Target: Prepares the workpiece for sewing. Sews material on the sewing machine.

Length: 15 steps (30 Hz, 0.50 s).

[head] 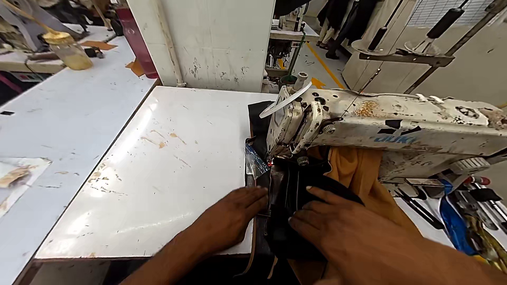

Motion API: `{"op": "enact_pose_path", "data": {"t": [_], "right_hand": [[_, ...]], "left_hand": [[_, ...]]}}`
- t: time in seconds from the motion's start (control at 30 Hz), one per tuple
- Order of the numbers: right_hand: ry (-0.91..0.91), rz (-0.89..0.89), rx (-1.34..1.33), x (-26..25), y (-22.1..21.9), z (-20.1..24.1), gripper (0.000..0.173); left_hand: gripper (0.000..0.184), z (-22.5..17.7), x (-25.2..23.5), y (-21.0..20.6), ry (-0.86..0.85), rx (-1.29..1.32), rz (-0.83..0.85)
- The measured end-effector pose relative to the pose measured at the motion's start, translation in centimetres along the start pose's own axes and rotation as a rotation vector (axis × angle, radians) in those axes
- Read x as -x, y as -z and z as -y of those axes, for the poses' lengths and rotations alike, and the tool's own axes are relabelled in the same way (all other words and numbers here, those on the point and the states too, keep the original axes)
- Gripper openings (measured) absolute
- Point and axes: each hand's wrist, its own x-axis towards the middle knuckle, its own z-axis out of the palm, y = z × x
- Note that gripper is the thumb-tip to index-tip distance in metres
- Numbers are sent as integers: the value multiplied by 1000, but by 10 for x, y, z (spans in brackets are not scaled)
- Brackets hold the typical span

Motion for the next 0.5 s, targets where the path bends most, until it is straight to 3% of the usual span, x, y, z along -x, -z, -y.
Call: {"op": "enact_pose_path", "data": {"t": [0.13, 0.27, 0.37, 0.43, 0.5], "right_hand": [[5, -111, 152, -10, -30, 29, 97], [-121, -202, 256, -12, -54, 25, 87], [-201, -106, 61, -6, -50, 10, 82], [-236, -10, -102, -2, -46, -2, 63], [-205, -43, -152, -1, -47, -9, 35]], "left_hand": [[60, 33, -50, 5, -156, -146, 137], [43, 46, -73, 10, -244, -232, 246], [30, 49, -70, 17, -285, -181, 260], [24, 51, -64, 19, -305, -111, 255], [19, 47, -56, 21, -309, -64, 265]]}}
